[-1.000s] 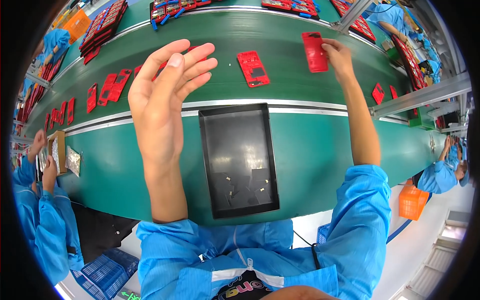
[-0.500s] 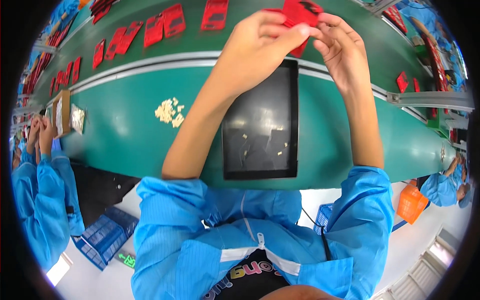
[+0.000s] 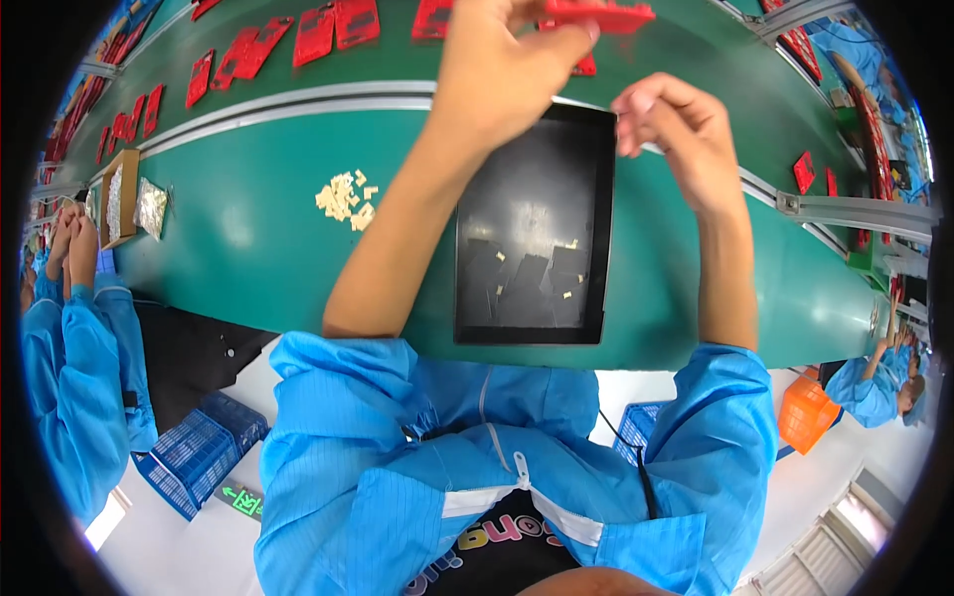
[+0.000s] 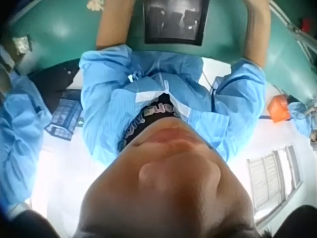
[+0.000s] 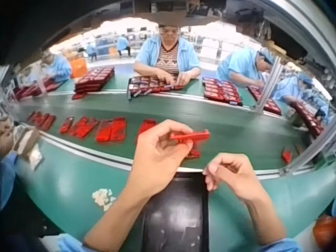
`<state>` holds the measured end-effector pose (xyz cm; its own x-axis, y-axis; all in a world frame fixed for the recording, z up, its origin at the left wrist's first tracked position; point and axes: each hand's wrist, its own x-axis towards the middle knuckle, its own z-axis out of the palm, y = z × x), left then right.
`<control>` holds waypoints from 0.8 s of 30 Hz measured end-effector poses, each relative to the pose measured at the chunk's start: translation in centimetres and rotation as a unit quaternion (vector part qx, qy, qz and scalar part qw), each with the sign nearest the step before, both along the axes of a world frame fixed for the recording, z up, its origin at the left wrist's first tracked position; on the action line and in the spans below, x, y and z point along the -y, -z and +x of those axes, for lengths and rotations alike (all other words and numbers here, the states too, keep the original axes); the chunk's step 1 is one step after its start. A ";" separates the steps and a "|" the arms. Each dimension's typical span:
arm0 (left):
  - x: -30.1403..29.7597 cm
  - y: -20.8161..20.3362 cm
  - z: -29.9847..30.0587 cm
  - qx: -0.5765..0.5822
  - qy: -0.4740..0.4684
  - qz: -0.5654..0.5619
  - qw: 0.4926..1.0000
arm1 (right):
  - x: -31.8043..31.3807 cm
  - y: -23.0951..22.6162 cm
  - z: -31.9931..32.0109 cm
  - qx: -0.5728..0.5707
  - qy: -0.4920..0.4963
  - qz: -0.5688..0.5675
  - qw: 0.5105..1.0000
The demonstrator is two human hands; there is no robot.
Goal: The person assembles small electronic components into red plastic housings by hand, taking components from a component tray and placing them into the housings, then securing them with small fasteners.
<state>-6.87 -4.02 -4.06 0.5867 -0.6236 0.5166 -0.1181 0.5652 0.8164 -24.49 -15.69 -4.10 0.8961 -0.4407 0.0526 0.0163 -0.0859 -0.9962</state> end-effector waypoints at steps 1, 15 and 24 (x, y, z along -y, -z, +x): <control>-1.0 -1.1 0.9 -0.007 0.089 0.071 0.994 | 0.4 -0.2 -0.8 -0.023 0.040 -0.024 0.999; -2.6 -2.7 1.7 0.019 0.085 -0.076 0.993 | -12.3 4.2 0.0 -0.055 -0.187 -0.479 0.856; -3.4 -3.4 1.9 -0.105 0.028 -0.001 0.994 | -9.4 1.4 0.3 -0.047 -0.232 -0.177 0.955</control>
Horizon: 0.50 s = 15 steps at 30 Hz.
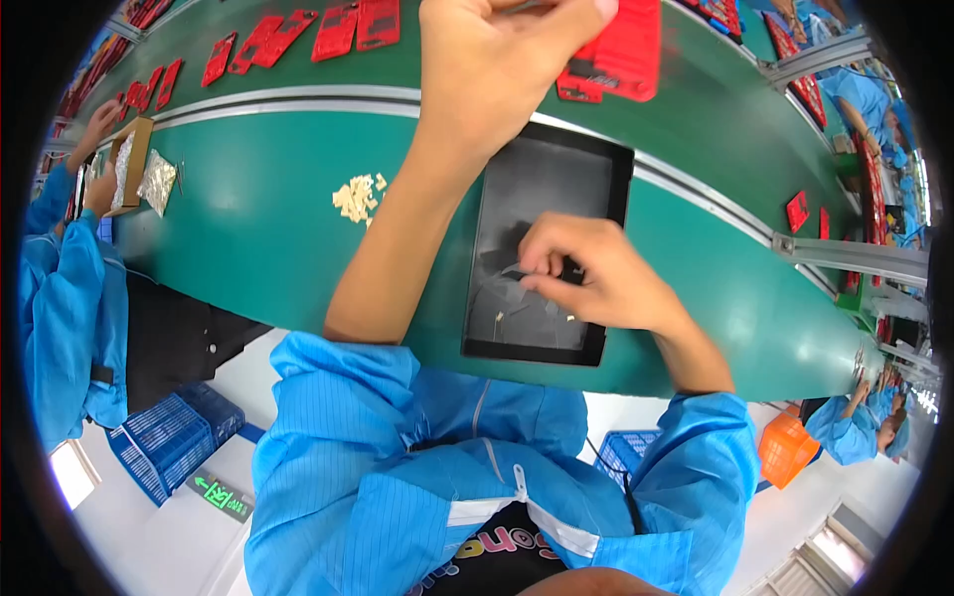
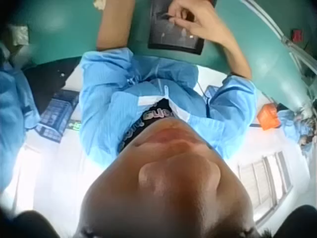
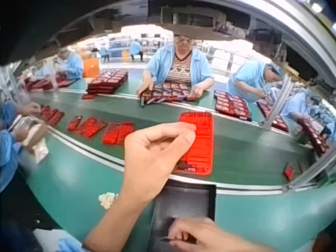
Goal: The person assembles small electronic components into red plastic housings by hand, taking components from a component tray and placing them into the housings, then securing them with small fasteners.
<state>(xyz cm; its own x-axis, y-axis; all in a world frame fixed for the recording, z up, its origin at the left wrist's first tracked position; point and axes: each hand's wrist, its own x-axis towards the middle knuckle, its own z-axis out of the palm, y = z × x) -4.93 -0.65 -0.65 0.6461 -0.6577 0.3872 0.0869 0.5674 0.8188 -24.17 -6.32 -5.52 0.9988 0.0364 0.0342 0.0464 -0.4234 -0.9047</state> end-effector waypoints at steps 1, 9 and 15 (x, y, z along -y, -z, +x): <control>-0.4 -0.6 0.0 0.001 -0.008 0.006 1.000 | 0.2 -1.1 0.2 0.035 0.064 0.027 0.997; -0.1 -2.0 -2.1 0.093 -0.111 -0.084 0.986 | 3.8 -8.0 1.4 0.341 0.337 0.115 0.870; -0.5 -1.2 -1.6 0.219 -0.095 -0.110 0.965 | 2.6 -8.7 4.5 0.337 0.345 0.216 0.849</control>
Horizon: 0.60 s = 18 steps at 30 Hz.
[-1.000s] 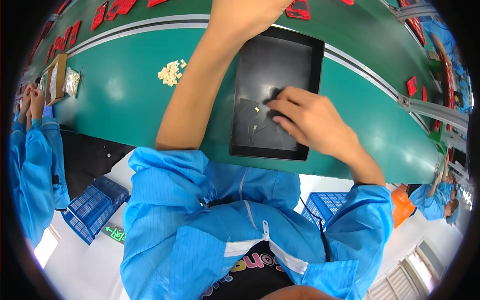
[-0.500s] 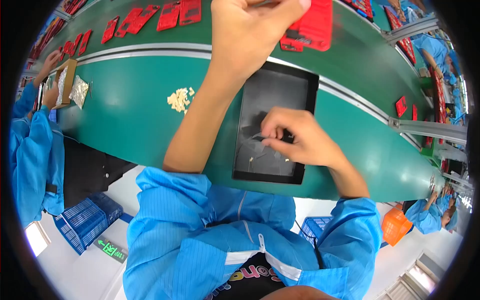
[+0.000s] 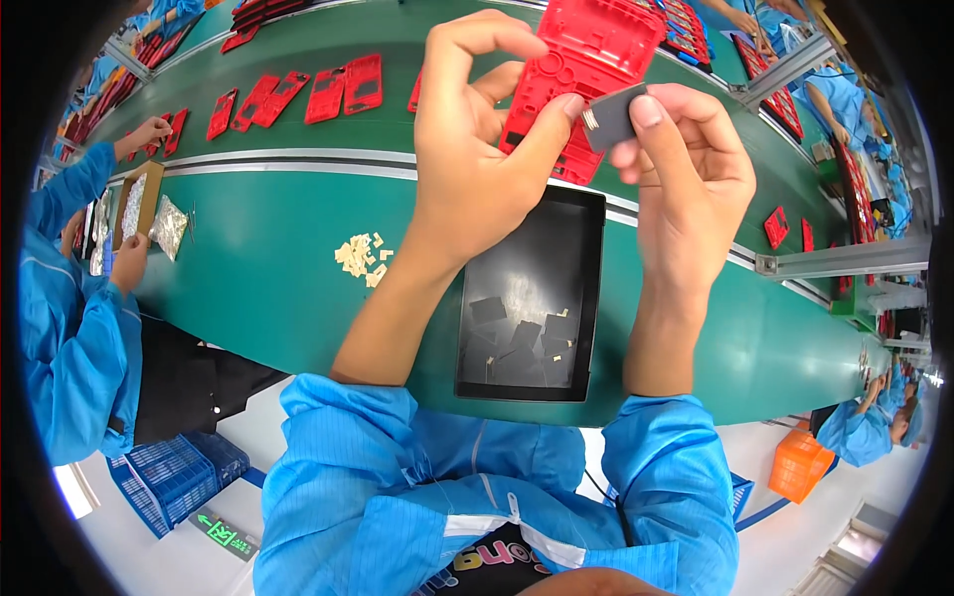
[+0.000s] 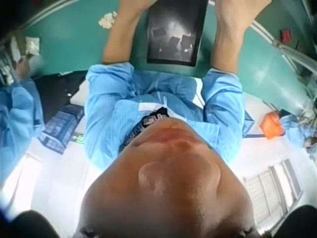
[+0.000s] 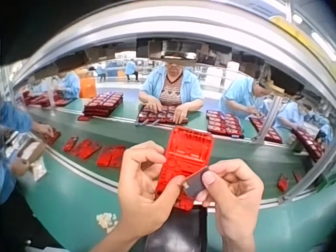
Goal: The person assembles small electronic components into red plastic housings by hand, taking components from a component tray and placing them into the housings, then securing them with small fasteners.
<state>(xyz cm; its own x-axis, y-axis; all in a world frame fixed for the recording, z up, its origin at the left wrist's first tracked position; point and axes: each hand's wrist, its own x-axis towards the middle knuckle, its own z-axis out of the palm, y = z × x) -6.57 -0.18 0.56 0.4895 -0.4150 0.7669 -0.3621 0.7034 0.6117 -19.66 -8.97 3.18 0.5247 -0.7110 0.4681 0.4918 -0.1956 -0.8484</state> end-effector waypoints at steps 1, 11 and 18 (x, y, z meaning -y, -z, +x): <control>0.2 -0.4 -0.3 -0.011 0.002 -0.027 1.000 | -0.1 0.1 0.2 0.023 -0.005 0.005 1.000; -0.4 -0.9 -1.1 -0.200 0.216 0.038 0.955 | 1.1 0.2 0.3 0.073 0.051 -0.023 0.996; -0.8 -1.0 -1.0 -0.181 0.155 0.050 0.970 | -0.2 -0.5 -0.9 0.034 0.052 -0.075 0.995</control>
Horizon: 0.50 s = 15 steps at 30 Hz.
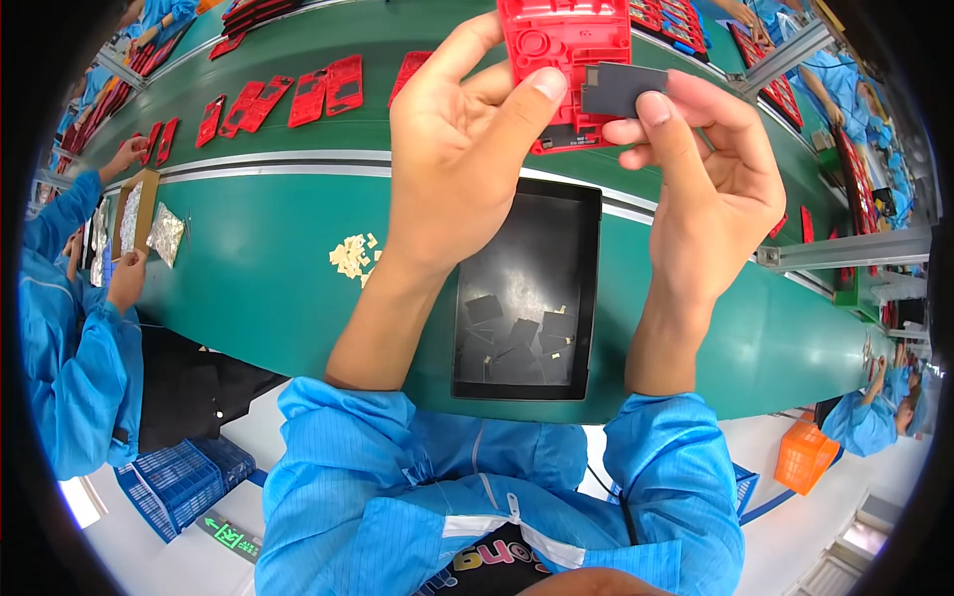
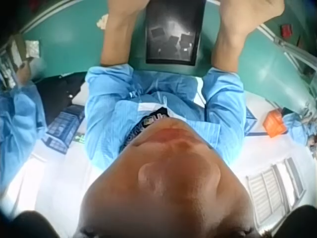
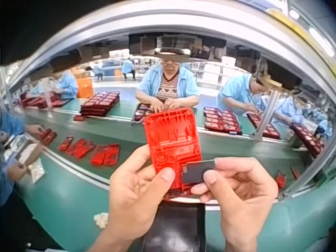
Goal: The person assembles small electronic components into red plastic housings by hand, taking components from a component tray and placing them into the housings, then securing them with small fasteners.
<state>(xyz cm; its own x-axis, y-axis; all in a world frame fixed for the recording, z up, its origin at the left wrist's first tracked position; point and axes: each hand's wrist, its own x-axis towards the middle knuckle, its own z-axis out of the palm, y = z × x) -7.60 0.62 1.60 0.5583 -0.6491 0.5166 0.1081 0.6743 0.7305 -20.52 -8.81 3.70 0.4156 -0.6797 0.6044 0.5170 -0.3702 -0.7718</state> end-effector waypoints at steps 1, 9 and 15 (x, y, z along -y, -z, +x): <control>0.0 0.1 0.1 0.001 0.000 -0.003 1.000 | -0.3 0.1 0.2 -0.002 0.009 0.000 1.000; -0.1 -0.4 -0.6 -0.017 0.017 -0.026 0.999 | -1.2 0.4 0.6 -0.001 0.040 0.000 0.999; -0.3 -0.6 -0.7 -0.027 0.022 -0.031 0.999 | -0.7 0.9 0.4 -0.015 0.044 -0.075 0.996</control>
